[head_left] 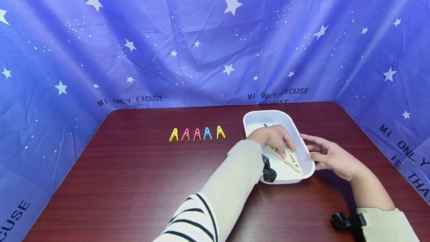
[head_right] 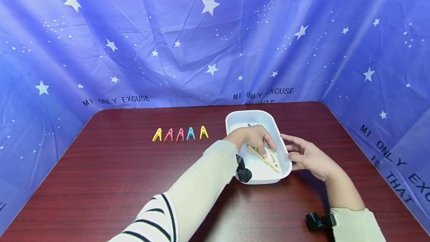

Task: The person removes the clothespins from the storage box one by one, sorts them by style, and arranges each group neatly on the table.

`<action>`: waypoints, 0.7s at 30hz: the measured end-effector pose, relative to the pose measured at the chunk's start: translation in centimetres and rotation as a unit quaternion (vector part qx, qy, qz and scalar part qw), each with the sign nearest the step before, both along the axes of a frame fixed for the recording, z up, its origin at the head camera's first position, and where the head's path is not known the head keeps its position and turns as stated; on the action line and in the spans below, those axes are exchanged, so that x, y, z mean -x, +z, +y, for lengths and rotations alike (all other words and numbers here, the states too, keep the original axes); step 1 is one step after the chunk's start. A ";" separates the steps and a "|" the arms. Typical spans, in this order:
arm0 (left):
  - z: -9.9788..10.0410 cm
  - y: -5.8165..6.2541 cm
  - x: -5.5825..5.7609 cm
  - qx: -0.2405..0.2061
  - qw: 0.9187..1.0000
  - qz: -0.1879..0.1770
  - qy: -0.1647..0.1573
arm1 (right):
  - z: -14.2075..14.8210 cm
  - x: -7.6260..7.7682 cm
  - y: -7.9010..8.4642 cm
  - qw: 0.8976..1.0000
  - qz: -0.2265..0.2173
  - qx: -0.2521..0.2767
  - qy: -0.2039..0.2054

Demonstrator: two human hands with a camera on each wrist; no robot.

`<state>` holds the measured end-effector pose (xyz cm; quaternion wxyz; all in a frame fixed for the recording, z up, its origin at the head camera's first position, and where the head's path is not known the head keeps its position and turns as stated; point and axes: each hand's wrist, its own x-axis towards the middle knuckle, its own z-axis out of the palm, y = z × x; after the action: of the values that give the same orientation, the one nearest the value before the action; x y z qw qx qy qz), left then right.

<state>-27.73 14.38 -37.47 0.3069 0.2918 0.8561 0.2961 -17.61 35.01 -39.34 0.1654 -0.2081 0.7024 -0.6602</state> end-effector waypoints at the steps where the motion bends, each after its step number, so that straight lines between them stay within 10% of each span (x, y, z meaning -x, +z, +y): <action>1: 0.1 -0.1 0.0 0.002 1.000 0.003 0.002 | 0.0 0.0 0.0 1.000 0.000 -0.001 -0.001; 11: 0.2 -1.0 -0.1 0.009 0.998 0.061 -0.004 | -0.1 0.0 0.1 1.000 0.000 -0.014 -0.010; 21: -0.6 -0.7 0.6 -0.055 0.998 0.030 -0.009 | -0.1 0.0 0.0 0.999 -0.001 -0.024 -0.021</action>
<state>-28.28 13.80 -38.22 0.2673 0.3247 0.8449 0.3306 -17.57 34.90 -39.36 0.1571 -0.1884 0.7223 -0.6466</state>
